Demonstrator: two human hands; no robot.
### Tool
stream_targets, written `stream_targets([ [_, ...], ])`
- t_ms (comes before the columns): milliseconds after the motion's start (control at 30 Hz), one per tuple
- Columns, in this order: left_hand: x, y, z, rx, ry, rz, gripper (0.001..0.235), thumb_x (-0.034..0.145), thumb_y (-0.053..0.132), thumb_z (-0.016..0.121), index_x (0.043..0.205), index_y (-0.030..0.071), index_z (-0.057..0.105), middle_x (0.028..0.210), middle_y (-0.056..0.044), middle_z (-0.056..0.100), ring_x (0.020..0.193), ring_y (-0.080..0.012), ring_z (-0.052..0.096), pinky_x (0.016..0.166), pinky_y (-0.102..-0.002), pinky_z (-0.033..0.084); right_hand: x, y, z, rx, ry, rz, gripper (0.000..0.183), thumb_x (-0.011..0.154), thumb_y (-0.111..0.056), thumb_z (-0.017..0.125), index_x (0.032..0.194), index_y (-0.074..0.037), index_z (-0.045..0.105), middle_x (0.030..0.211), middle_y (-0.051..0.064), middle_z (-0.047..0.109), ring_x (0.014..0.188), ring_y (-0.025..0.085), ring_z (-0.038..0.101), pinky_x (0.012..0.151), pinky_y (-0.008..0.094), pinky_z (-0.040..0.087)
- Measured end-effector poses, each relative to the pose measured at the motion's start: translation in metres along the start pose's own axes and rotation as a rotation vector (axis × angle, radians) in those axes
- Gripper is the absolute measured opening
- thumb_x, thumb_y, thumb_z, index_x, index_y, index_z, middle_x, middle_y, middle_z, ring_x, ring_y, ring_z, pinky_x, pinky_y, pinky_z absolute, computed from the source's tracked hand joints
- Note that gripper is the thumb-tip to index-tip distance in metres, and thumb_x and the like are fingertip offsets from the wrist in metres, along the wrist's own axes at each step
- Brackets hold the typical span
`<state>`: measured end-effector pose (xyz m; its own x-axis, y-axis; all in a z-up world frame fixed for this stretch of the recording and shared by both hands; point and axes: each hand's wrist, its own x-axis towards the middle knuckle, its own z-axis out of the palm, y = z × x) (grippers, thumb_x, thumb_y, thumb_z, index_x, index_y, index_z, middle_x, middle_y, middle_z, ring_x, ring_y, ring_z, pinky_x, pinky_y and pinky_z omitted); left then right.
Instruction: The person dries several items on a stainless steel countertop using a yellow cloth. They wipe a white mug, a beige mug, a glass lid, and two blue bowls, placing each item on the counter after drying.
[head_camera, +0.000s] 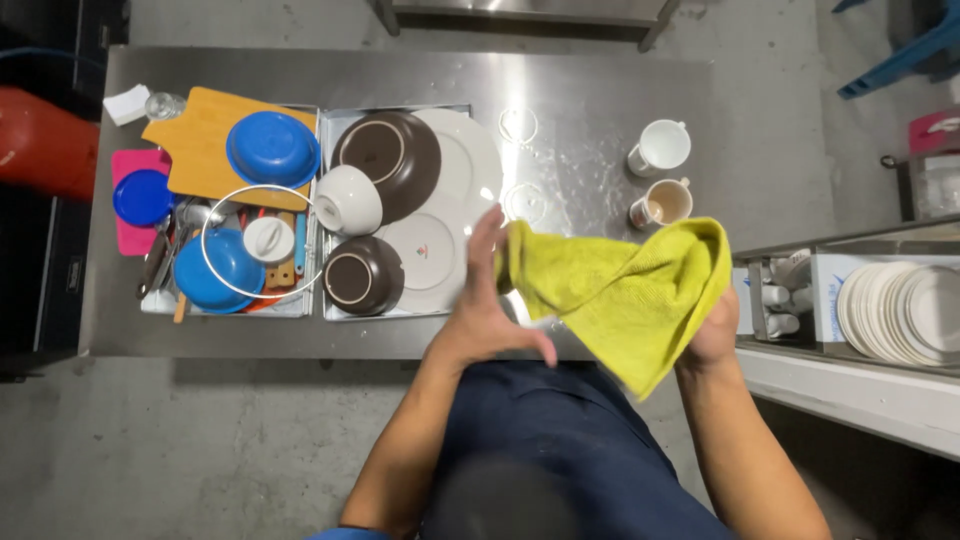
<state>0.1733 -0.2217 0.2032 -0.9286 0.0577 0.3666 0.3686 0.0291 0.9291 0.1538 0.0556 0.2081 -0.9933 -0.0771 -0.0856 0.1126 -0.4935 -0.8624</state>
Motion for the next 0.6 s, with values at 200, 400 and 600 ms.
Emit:
stream_targets([
  [200, 0.016, 0.044, 0.024, 0.412, 0.039, 0.500, 0.058, 0.080, 0.033, 0.083, 0.128, 0.015, 0.056, 0.128, -0.015, 0.056, 0.111, -0.0334, 0.062, 0.091, -0.042, 0.055, -0.005, -0.041, 0.071, -0.050, 0.059, 0.006, 0.037, 0.106, -0.019, 0.052, 0.139, -0.001, 0.051, 0.129, 0.015, 0.064, 0.109, 0.020, 0.068, 0.093, 0.031, 0.058],
  [400, 0.015, 0.066, 0.042, 0.285, 0.172, 0.296, 0.033, 0.093, 0.010, 0.083, 0.118, 0.005, 0.062, 0.099, -0.012, 0.073, 0.083, -0.0240, 0.075, 0.071, -0.033, 0.059, -0.007, -0.018, 0.010, -0.336, 0.075, -0.269, 0.036, 0.112, -0.036, 0.056, 0.129, -0.006, 0.047, 0.099, 0.000, 0.055, 0.078, 0.006, 0.051, 0.061, 0.019, 0.041],
  [600, 0.014, 0.067, 0.054, 0.328, 0.241, 0.300, 0.042, 0.085, 0.013, 0.092, 0.108, 0.003, 0.058, 0.093, -0.010, 0.070, 0.078, -0.0240, 0.074, 0.068, -0.034, 0.059, -0.014, -0.043, 0.053, -0.350, -0.248, 0.154, 0.048, 0.100, -0.042, 0.058, 0.131, -0.006, 0.053, 0.088, 0.001, 0.061, 0.070, 0.007, 0.053, 0.056, 0.023, 0.044],
])
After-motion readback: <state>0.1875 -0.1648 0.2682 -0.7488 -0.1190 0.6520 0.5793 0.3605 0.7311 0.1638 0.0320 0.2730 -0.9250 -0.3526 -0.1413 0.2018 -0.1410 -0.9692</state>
